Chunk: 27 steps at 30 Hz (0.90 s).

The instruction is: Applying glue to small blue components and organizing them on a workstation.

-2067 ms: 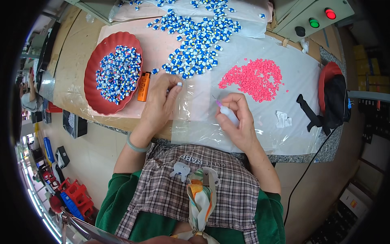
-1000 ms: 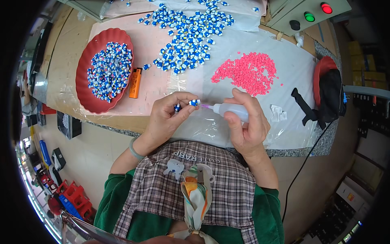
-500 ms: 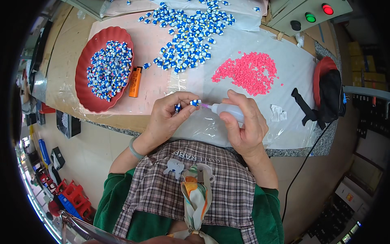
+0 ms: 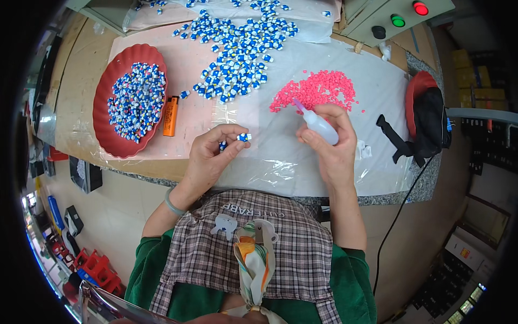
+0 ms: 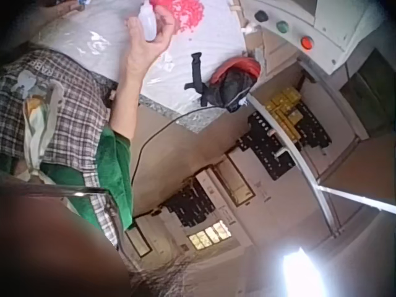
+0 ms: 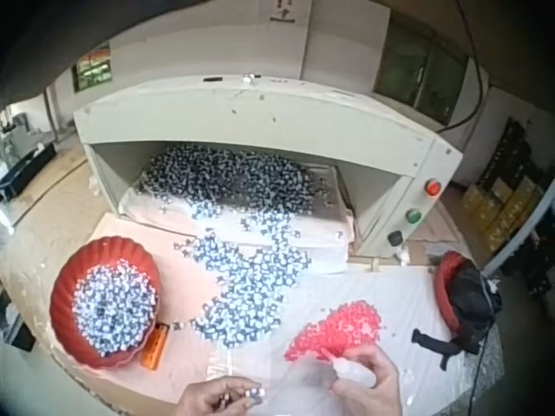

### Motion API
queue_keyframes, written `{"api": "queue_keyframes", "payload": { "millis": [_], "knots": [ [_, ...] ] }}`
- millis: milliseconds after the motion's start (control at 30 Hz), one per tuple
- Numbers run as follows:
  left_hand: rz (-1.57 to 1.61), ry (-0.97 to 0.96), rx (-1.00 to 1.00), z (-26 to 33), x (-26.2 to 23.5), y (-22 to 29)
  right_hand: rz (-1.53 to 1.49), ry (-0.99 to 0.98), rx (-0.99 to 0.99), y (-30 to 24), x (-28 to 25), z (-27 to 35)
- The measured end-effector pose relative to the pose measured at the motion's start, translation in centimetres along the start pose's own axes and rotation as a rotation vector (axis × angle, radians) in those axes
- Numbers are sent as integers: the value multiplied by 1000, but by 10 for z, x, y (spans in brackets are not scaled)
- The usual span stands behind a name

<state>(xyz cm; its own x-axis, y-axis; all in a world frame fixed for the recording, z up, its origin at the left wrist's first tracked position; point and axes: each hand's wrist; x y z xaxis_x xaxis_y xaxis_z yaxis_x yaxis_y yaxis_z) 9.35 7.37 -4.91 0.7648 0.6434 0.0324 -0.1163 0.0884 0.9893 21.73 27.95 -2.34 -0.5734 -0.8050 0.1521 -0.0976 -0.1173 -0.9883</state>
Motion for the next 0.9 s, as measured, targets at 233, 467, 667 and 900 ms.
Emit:
{"api": "queue_keyframes", "payload": {
  "millis": [233, 467, 667, 900],
  "knots": [
    [-13, -2, -7, 0, 0, 3, 506, 48, 25, 34, -6, -13],
    [-39, 9, -9, 1, -2, 0, 1106, -26, -293, 31, 24, -29],
    [-41, 12, 12, 1, -3, -5, 1165, -68, -303, 28, 28, -33],
    [-39, 22, 25, 1, -4, -5, 1265, -174, -281, 22, 30, -38]
  ]
}}
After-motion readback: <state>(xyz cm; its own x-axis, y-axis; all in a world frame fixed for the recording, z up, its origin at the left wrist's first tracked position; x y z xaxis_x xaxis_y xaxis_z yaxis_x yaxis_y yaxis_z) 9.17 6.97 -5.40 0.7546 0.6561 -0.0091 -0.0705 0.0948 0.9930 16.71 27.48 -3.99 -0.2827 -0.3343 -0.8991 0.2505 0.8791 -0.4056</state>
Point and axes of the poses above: each hand's wrist, its own z-axis away from the middle knuckle, its own x-axis out of the palm, y = z × x, and after that the axes turned 2 degrees about z, right-handed
